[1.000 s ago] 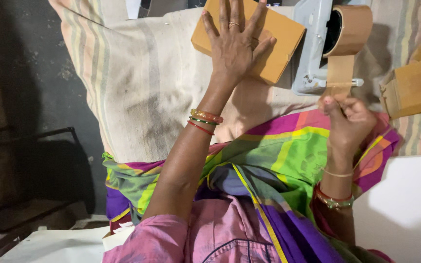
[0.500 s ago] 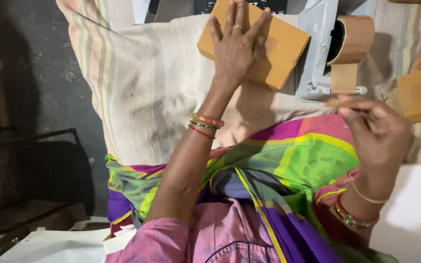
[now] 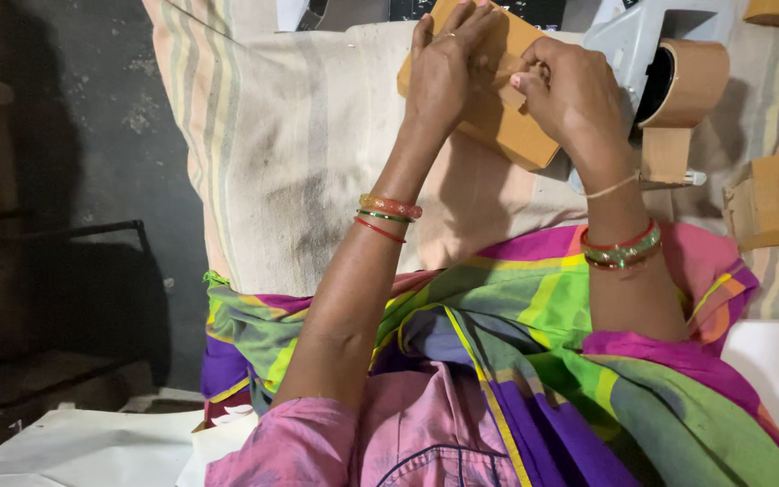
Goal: The person packs smart watches into cardboard boxes. She opens a smart watch box, places it into a larger shipping box, closes the flaps, and seals the box with packing tape using a tape dispenser. She repeats this process for multiple units.
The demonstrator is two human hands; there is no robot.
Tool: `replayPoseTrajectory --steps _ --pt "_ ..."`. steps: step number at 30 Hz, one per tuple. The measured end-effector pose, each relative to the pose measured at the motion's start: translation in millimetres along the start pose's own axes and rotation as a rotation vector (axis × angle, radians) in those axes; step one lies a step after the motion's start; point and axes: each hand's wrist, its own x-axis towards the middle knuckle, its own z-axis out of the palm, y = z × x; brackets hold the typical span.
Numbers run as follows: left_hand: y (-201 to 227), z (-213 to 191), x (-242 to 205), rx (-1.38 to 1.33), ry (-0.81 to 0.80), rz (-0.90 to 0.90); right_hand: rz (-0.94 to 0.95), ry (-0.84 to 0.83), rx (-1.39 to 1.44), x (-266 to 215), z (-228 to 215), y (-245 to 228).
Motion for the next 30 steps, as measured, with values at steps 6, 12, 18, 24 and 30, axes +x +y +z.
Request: replayPoseTrajectory --steps 6,12,18,24,30 --pt "1 2 -1 0.013 0.062 0.045 -0.032 0.089 -0.243 1 10 4" --pt "6 -4 -2 0.017 0.030 0.022 0.080 0.216 -0.476 3 -3 -11" --pt "2 -3 -4 -0.020 0.053 0.048 -0.049 0.167 -0.393 -26 18 -17" --pt "6 0 -2 0.015 0.066 0.046 -0.239 0.054 -0.546 -45 63 -17" --pt "20 -8 -3 0.117 0.000 0.043 -0.165 -0.075 -0.445 -29 64 -6"
